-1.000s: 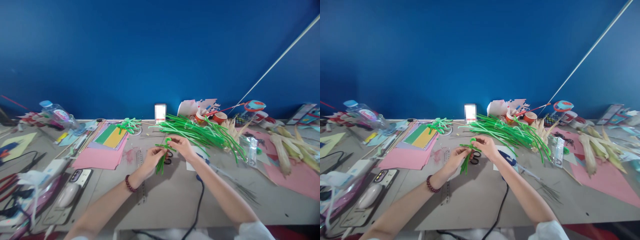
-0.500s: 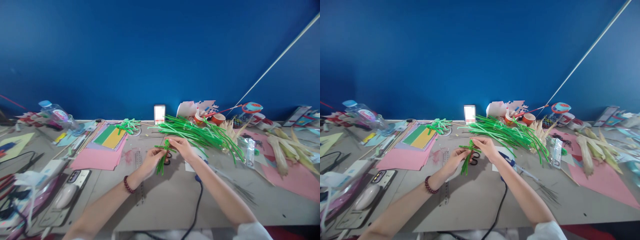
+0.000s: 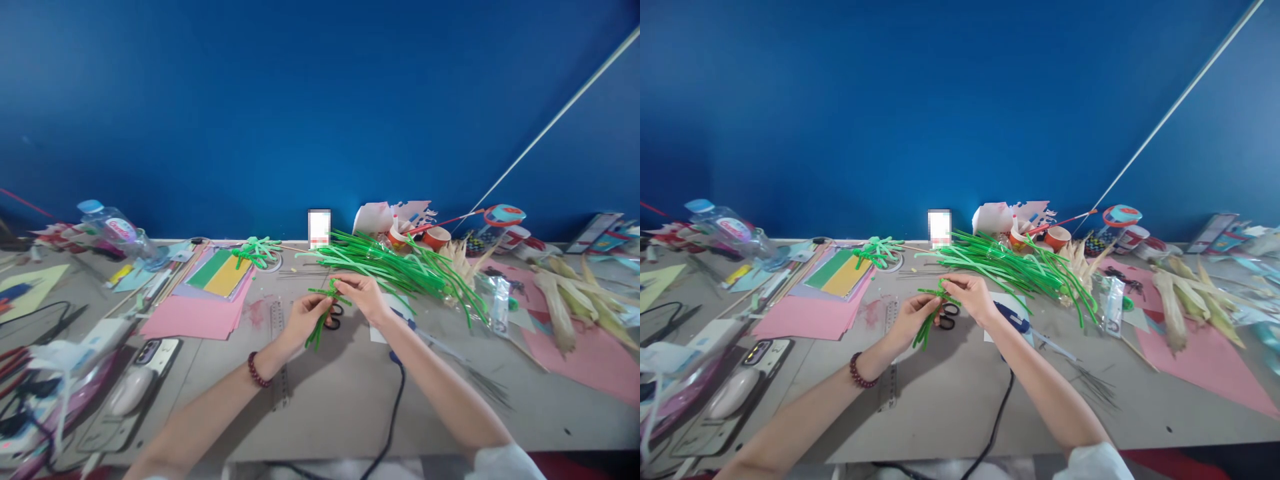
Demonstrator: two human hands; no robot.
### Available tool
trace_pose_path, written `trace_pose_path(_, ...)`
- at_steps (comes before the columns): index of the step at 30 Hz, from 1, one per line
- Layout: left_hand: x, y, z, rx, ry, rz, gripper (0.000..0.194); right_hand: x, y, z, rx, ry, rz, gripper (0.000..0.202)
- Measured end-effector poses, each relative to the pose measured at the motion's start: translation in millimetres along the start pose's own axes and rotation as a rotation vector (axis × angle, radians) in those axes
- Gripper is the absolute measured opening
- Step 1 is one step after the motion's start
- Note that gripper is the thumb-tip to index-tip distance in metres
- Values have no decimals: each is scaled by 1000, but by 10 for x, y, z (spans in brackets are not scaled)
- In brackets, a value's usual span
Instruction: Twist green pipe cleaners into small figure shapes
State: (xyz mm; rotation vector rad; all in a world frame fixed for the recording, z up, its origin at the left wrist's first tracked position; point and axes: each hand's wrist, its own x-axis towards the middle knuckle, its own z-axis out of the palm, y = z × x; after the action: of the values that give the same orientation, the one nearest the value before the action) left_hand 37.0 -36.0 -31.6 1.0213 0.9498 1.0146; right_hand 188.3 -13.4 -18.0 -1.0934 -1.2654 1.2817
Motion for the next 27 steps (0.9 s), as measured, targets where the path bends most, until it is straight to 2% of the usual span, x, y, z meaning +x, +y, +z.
trace_pose_path(6,22,4,-24,28,-2,26,34,4,3,-16,184,-126,51,37)
trace_pose_path(10,55,-47,-60,83,4,96,34,9,-4,-39,103,-150,38,36)
trace_pose_path(14,75,-84,-125,312,77,191,33,24,-50,-103,-196,-175,-82,32)
trace_pose_path(17,56,-29,-165,554,110,363,30,27,-88,-160,-377,-225,-201,30)
trace_pose_path(22,3,97,-186,746,92,575,20,16,-111,-190,-510,-217,-414,22)
trace_pose_path(27,-21,100,-203,825,97,694,16,-12,-98,-145,-541,-169,-507,20)
